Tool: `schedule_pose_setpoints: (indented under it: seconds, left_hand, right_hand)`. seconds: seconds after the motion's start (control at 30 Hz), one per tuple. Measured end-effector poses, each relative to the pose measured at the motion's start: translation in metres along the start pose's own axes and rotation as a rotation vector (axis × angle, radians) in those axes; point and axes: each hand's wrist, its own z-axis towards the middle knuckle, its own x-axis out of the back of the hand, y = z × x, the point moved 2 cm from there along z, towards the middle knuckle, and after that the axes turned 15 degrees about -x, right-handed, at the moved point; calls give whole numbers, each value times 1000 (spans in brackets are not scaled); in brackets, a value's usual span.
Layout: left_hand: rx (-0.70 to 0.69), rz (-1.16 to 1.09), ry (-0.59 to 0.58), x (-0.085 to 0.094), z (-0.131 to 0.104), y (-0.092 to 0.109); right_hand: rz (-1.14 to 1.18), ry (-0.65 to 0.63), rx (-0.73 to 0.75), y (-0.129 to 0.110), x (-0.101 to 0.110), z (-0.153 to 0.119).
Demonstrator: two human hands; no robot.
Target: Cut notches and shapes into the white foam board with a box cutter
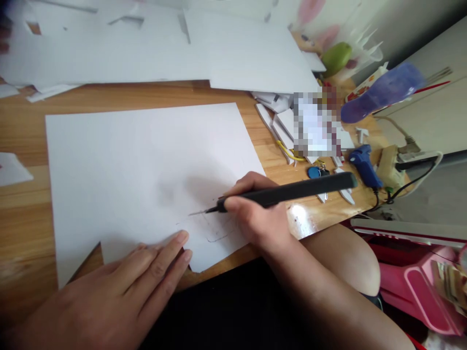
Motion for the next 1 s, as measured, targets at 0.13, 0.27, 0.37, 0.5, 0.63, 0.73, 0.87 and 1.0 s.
schedule_pose_setpoints:
  seconds: [0.13,0.27,0.37,0.5,0.63,0.73,0.87,1.0]
  left_hand:
    - [-8,24,-43,4,0,1]
    - [-7,47,-45,5,1,-1]
    - [-18,73,-46,1,1,-1]
    - [-49,115,-16,-1,1,-2]
    - [-80,119,-149,5,2,-3]
    - [-84,123,-166,12,3,-4]
    - [-89,116,-171,13,3,-5]
    - [-89,99,-146,7,2,-4]
  right_hand:
    - [-124,-56,43,-1,-15,-7]
    - [-120,-32,19,-3,-24,-6]
    - [-128,-35,-27,-1,-26,-4]
    - [-92,-44,-72,5,-25,-2]
    - [-99,-39,-79,4,-26,-1]
    - [-116,-35,-66,-3,-30,-1]
    - [-170,-10,-55,-13,-34,-3]
    - [-201,-12,-38,-20,-38,-5]
